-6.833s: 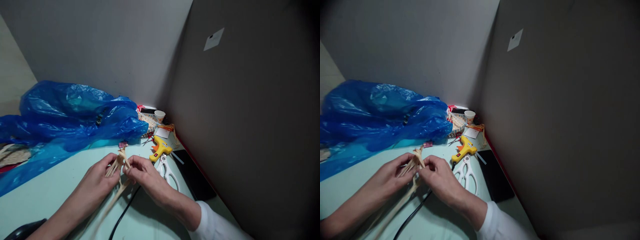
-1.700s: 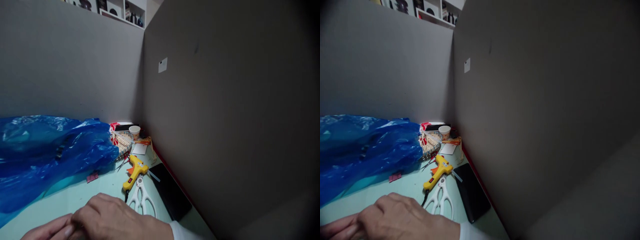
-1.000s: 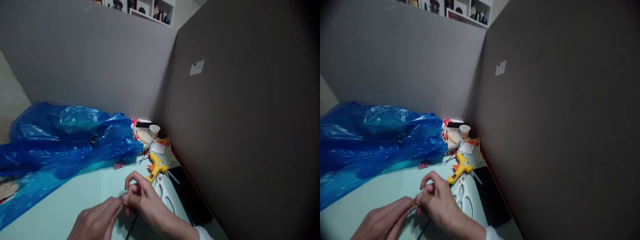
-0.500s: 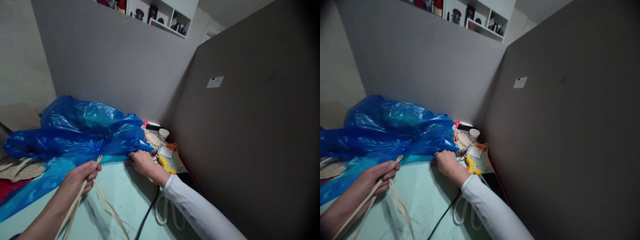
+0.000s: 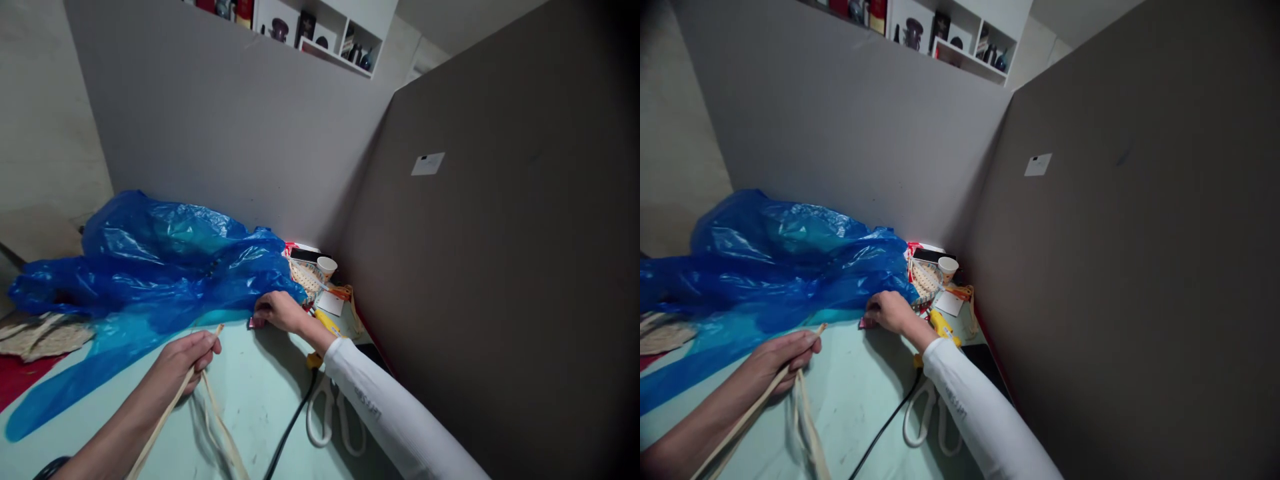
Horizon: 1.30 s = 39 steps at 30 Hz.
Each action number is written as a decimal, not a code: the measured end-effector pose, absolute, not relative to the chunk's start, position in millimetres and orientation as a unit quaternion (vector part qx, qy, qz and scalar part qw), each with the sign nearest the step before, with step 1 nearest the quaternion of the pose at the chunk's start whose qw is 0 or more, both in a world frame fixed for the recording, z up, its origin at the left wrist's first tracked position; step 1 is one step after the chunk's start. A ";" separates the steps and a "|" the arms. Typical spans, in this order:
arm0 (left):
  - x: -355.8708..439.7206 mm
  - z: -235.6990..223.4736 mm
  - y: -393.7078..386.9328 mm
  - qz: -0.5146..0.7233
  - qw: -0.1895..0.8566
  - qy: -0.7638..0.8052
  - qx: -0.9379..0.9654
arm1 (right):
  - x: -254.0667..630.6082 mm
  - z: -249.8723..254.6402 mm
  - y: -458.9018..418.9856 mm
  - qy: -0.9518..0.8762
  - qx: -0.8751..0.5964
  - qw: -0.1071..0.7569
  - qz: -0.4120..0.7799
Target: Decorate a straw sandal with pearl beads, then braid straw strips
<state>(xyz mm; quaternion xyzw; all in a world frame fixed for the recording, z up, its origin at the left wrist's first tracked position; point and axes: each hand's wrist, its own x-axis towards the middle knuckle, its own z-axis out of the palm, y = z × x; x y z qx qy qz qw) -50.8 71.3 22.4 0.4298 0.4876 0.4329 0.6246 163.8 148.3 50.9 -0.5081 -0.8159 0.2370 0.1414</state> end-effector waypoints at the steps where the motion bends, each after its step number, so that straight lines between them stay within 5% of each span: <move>1: -49.7 20.4 71.1 0.425 0.626 0.488 0.436 | 166.9 50.5 151.8 -0.810 -0.502 0.154 0.260; 14: -39.8 4.1 71.6 0.354 0.638 0.486 0.481 | 193.7 43.3 148.5 -0.690 -0.379 0.282 0.549; 39: -17.6 7.7 63.8 0.290 0.478 0.543 0.627 | 198.9 26.1 130.0 -0.600 -0.408 0.278 0.630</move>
